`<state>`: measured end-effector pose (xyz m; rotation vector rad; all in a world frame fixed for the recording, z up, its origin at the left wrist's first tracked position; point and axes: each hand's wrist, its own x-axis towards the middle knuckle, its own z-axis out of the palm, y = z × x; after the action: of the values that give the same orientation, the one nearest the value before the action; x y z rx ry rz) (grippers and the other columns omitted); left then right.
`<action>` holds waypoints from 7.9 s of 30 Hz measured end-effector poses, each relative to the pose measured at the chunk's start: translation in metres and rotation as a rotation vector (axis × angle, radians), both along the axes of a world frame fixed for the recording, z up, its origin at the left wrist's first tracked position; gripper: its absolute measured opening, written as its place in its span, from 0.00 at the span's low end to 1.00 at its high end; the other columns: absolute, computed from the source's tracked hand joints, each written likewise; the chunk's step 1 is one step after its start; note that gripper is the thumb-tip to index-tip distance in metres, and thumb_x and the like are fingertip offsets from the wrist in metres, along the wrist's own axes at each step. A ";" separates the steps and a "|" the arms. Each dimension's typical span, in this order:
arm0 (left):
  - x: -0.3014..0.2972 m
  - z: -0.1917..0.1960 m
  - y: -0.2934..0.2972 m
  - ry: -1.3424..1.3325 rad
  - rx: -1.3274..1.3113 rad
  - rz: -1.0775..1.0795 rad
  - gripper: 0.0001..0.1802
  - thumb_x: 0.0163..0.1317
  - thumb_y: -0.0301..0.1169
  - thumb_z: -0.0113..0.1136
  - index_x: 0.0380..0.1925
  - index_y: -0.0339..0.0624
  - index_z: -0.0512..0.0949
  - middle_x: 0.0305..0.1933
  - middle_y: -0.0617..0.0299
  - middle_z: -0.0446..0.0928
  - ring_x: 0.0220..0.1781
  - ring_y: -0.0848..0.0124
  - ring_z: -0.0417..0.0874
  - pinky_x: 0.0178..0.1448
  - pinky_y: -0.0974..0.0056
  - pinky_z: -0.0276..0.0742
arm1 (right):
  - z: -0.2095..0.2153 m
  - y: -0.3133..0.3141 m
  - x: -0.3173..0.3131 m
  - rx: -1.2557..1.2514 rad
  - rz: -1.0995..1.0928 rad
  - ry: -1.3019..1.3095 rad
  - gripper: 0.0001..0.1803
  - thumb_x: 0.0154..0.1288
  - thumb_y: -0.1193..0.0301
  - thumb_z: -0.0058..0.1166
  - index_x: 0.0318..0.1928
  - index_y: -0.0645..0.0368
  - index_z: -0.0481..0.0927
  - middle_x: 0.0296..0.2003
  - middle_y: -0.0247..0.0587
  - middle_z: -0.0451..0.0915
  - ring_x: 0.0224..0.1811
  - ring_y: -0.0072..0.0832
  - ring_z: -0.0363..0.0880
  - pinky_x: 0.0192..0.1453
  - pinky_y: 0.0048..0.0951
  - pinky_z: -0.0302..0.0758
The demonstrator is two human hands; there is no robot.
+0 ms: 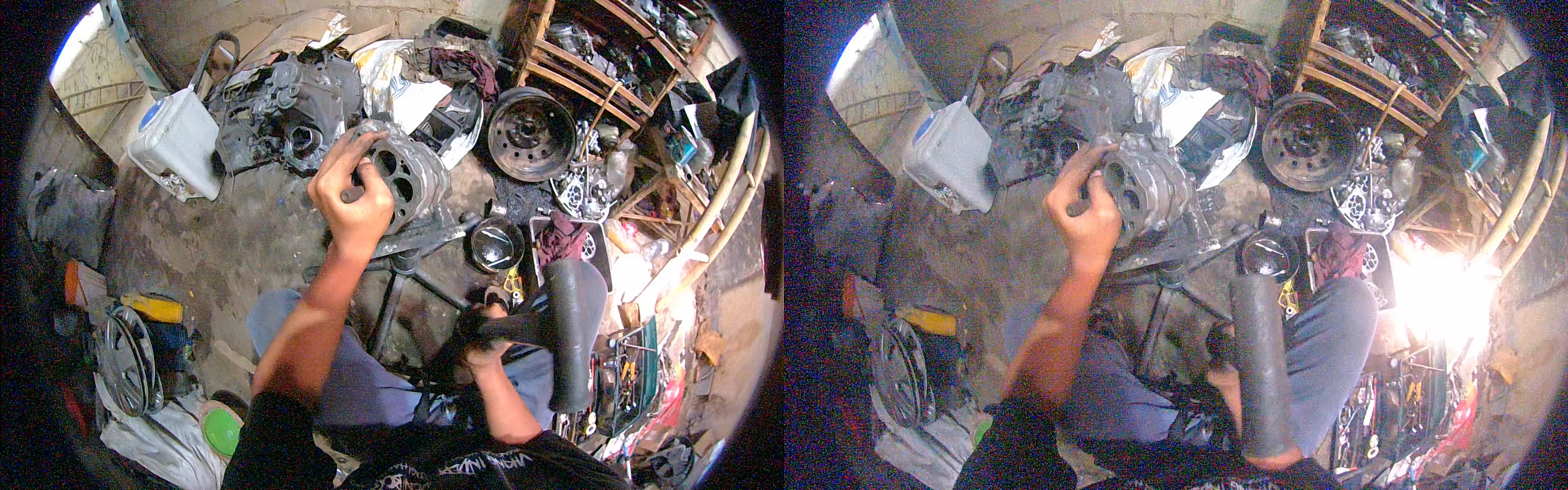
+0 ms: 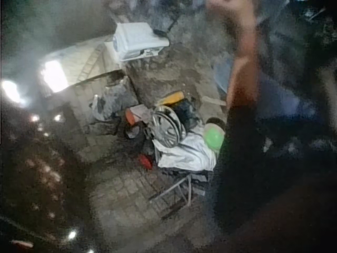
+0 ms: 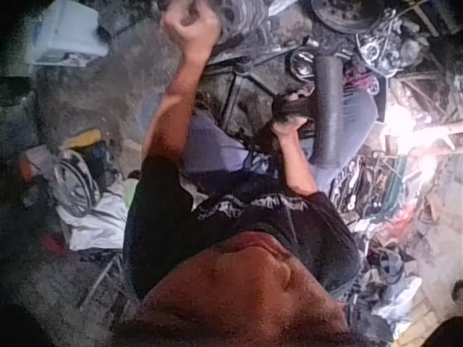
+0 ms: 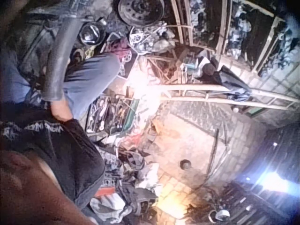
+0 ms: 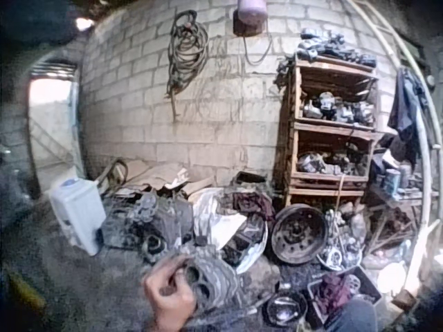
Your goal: The person uses a hammer and a metal rod to strike and adjust a metallic engine component. They repeatedly hit the part, rotate it, and reposition the rod to apply force at different angles.
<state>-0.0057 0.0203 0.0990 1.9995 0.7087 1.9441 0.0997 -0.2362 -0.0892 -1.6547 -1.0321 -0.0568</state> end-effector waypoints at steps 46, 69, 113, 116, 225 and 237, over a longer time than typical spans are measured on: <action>-0.019 0.007 0.013 -0.646 -0.904 -0.735 0.21 0.53 0.24 0.47 0.45 0.32 0.82 0.46 0.53 0.82 0.43 0.66 0.83 0.51 0.66 0.77 | 0.202 0.070 0.039 0.269 0.330 0.071 0.29 0.73 0.54 0.41 0.60 0.68 0.67 0.43 0.48 0.80 0.41 0.36 0.79 0.43 0.34 0.74; -0.020 0.009 0.005 0.200 -0.079 -0.022 0.17 0.47 0.17 0.52 0.35 0.41 0.85 0.39 0.51 0.84 0.45 0.54 0.85 0.52 0.58 0.77 | 0.140 0.090 0.022 -0.182 0.310 -0.151 0.24 0.62 0.79 0.48 0.60 0.68 0.67 0.41 0.62 0.81 0.41 0.53 0.83 0.47 0.42 0.77; -0.009 -0.020 0.025 -0.772 -1.387 -0.643 0.20 0.67 0.37 0.41 0.44 0.39 0.79 0.43 0.52 0.83 0.42 0.59 0.85 0.50 0.53 0.81 | 0.158 0.106 0.011 0.015 0.128 0.244 0.15 0.63 0.70 0.62 0.46 0.67 0.77 0.37 0.40 0.81 0.39 0.25 0.76 0.44 0.26 0.72; -0.004 -0.042 0.034 -0.828 -1.369 -1.126 0.20 0.68 0.37 0.41 0.47 0.38 0.78 0.45 0.51 0.82 0.45 0.57 0.84 0.53 0.51 0.80 | 0.156 0.114 0.009 0.113 0.130 0.458 0.19 0.54 0.65 0.72 0.38 0.66 0.79 0.33 0.34 0.80 0.34 0.22 0.75 0.42 0.24 0.71; -0.060 0.022 0.025 0.271 -0.444 0.297 0.16 0.61 0.39 0.62 0.31 0.35 0.85 0.32 0.44 0.83 0.37 0.50 0.85 0.45 0.56 0.78 | 0.126 0.099 -0.019 0.020 0.326 -0.299 0.25 0.60 0.86 0.51 0.60 0.69 0.69 0.57 0.66 0.73 0.55 0.56 0.78 0.57 0.43 0.75; -0.062 0.022 0.027 0.239 -0.453 0.325 0.17 0.61 0.42 0.63 0.32 0.36 0.85 0.33 0.46 0.83 0.38 0.51 0.86 0.48 0.56 0.78 | 0.133 0.094 -0.011 0.029 0.342 -0.307 0.29 0.63 0.87 0.45 0.66 0.69 0.63 0.65 0.63 0.65 0.64 0.45 0.72 0.67 0.34 0.64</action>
<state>-0.0681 0.0471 0.1214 1.9259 1.4645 1.5133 0.0884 -0.1422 0.0437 -1.4495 -1.5292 -0.1011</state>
